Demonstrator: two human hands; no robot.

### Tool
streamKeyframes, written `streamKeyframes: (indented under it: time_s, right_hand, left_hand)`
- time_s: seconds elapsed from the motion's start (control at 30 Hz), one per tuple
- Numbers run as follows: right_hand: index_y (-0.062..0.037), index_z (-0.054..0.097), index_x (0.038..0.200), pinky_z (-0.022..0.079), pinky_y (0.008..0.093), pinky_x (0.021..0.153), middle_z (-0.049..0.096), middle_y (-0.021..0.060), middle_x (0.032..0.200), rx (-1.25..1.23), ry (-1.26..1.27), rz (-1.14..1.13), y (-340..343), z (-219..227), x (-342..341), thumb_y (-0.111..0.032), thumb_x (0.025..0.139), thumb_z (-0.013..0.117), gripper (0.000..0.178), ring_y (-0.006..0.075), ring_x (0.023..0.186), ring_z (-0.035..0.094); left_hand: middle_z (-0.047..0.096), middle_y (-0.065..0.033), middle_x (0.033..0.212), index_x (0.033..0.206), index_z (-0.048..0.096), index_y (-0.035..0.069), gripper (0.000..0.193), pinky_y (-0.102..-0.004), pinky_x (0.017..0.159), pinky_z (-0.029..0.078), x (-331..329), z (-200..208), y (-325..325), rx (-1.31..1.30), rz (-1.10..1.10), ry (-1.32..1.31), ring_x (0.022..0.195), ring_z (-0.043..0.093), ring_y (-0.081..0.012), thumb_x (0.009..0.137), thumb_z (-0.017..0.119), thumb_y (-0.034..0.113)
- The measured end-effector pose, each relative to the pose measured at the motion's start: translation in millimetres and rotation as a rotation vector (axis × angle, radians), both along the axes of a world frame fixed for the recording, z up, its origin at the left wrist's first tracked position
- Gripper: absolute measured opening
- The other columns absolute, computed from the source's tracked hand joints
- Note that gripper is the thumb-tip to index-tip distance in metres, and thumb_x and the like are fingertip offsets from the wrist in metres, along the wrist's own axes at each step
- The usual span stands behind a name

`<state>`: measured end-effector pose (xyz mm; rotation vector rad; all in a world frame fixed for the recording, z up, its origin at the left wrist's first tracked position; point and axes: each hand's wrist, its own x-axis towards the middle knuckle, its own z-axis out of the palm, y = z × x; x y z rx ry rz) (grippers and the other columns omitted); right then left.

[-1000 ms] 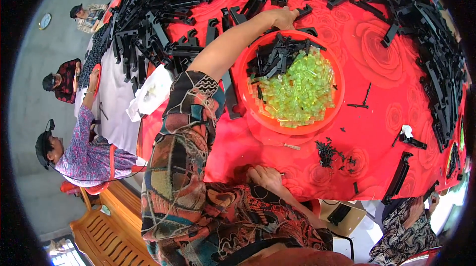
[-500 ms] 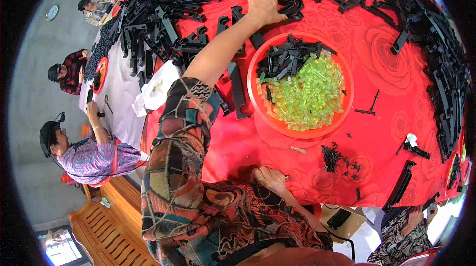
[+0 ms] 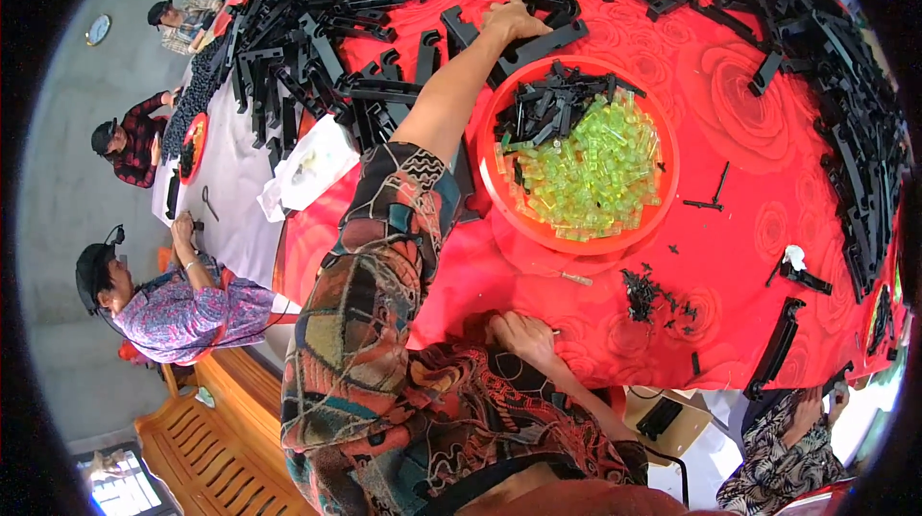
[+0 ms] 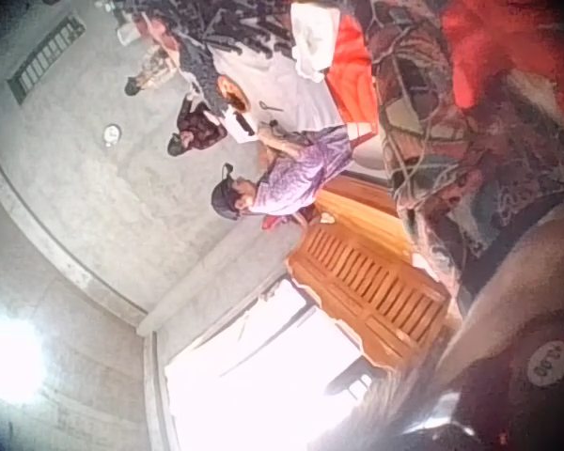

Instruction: The person assembles plastic components and springs by hand into toy gun parts at a table.

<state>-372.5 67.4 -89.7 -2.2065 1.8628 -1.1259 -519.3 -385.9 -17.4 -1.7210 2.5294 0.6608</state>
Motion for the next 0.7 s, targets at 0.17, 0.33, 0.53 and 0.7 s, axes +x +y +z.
streamKeyframes:
  time_s: [0.17, 0.33, 0.53, 0.7]
  right_hand:
    - [-0.0137, 0.047, 0.073, 0.042, 0.029, 0.045, 0.043, 0.0019, 0.065, -0.004, -0.022, -0.001, 1, 9, 1, -0.016, 0.072, 0.06, 0.014, 0.0144, 0.052, 0.053]
    - [-0.0119, 0.046, 0.07, 0.043, 0.0308, 0.044, 0.043, 0.0036, 0.062, -0.004, -0.018, -0.03, 3, 7, 0, -0.012, 0.067, 0.061, 0.015, 0.0171, 0.05, 0.052]
    - [-0.0087, 0.049, 0.074, 0.045, 0.0345, 0.044, 0.048, 0.0065, 0.063, -0.074, -0.129, -0.012, -2, 23, 6, -0.01, 0.07, 0.063, 0.015, 0.0216, 0.05, 0.054]
    - [-0.0093, 0.049, 0.075, 0.047, 0.0351, 0.046, 0.048, 0.0068, 0.064, -0.032, -0.117, -0.001, -1, 23, 7, -0.012, 0.072, 0.063, 0.014, 0.0231, 0.052, 0.056]
  left_hand:
    - [0.048, -0.025, 0.126, 0.134, 0.029, 0.001, 0.113, -0.0411, 0.099, 0.04, 20, 0, -1, 0.065, -0.096, 0.069, 0.122, 0.043, -0.0371, 0.048, 0.08, 0.055]
    - [0.054, -0.0253, 0.118, 0.132, 0.029, -0.001, 0.1, -0.0396, 0.092, 0.045, 46, 15, 5, -0.118, -0.087, 0.156, 0.111, 0.053, -0.0354, 0.055, 0.081, 0.039]
    - [0.062, -0.0227, 0.104, 0.112, 0.053, -0.003, 0.064, -0.0362, 0.081, 0.049, 131, 17, -7, -0.033, -0.125, 0.268, 0.1, 0.06, -0.0327, 0.058, 0.077, 0.02]
    - [0.064, -0.017, 0.104, 0.111, 0.062, 0.011, 0.048, -0.0353, 0.082, 0.048, 209, 37, 7, -0.125, -0.084, 0.336, 0.098, 0.061, -0.0288, 0.065, 0.07, 0.019]
